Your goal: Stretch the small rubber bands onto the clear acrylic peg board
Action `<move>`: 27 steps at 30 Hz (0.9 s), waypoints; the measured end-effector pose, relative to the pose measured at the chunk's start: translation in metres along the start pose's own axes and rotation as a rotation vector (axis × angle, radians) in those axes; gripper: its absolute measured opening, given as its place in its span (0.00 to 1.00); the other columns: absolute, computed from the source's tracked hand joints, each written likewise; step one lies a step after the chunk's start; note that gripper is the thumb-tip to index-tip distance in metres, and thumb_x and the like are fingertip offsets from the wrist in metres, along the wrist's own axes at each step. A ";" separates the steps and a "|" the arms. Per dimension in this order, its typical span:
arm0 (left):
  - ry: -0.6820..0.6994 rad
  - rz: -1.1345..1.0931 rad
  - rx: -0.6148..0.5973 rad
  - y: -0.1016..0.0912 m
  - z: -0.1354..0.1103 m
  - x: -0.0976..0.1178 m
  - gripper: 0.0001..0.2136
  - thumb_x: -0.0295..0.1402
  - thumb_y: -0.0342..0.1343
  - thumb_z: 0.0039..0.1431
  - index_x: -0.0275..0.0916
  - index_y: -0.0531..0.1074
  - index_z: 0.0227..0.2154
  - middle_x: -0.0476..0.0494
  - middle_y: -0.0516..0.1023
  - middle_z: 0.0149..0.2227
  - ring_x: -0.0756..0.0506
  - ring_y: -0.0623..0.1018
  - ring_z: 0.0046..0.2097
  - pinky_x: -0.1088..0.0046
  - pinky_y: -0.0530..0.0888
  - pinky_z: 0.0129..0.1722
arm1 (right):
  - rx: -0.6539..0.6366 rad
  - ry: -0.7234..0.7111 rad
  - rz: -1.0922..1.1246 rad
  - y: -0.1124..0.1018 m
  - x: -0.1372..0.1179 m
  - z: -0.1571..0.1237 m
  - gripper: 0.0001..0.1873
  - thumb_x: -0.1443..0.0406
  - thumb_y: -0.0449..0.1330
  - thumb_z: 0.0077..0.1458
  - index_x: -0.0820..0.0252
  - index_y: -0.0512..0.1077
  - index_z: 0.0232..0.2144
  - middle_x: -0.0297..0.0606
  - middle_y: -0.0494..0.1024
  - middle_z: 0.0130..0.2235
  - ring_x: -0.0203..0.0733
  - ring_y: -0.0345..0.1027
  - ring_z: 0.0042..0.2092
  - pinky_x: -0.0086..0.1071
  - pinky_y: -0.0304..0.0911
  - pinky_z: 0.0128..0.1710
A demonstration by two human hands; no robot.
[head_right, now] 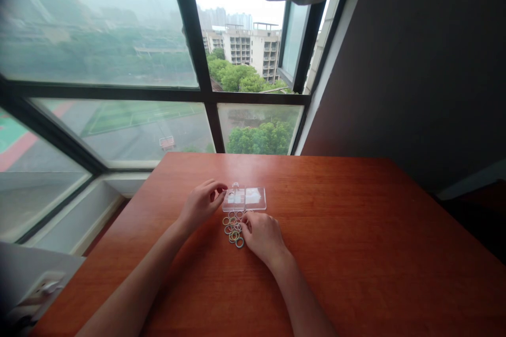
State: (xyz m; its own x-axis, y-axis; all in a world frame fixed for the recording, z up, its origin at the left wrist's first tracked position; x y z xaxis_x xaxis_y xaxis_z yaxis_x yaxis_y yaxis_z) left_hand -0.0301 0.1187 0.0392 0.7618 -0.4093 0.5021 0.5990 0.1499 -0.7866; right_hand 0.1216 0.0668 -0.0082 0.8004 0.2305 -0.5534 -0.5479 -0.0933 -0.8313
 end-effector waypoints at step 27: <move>0.094 -0.253 -0.247 0.031 -0.010 0.042 0.04 0.28 0.54 0.54 0.37 0.73 0.27 0.50 0.73 0.26 0.52 0.68 0.27 0.78 0.63 0.28 | 0.292 -0.016 0.163 -0.025 0.011 0.000 0.08 0.61 0.54 0.57 0.57 0.71 0.31 0.31 0.72 0.23 0.35 0.64 0.25 0.26 0.53 0.28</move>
State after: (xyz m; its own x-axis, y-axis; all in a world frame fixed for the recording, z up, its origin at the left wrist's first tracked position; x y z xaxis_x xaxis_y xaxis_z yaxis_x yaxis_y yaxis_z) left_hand 0.0180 0.0970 0.0319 0.5640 -0.4882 0.6660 0.6793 -0.1843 -0.7104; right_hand 0.1442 0.0721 0.0062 0.6937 0.2507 -0.6752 -0.7170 0.1503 -0.6807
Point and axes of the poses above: each hand's wrist, its own z-axis towards the middle knuckle, its own y-axis out of the palm, x = y × z, the point moved 10 cm from there along z, towards the middle knuckle
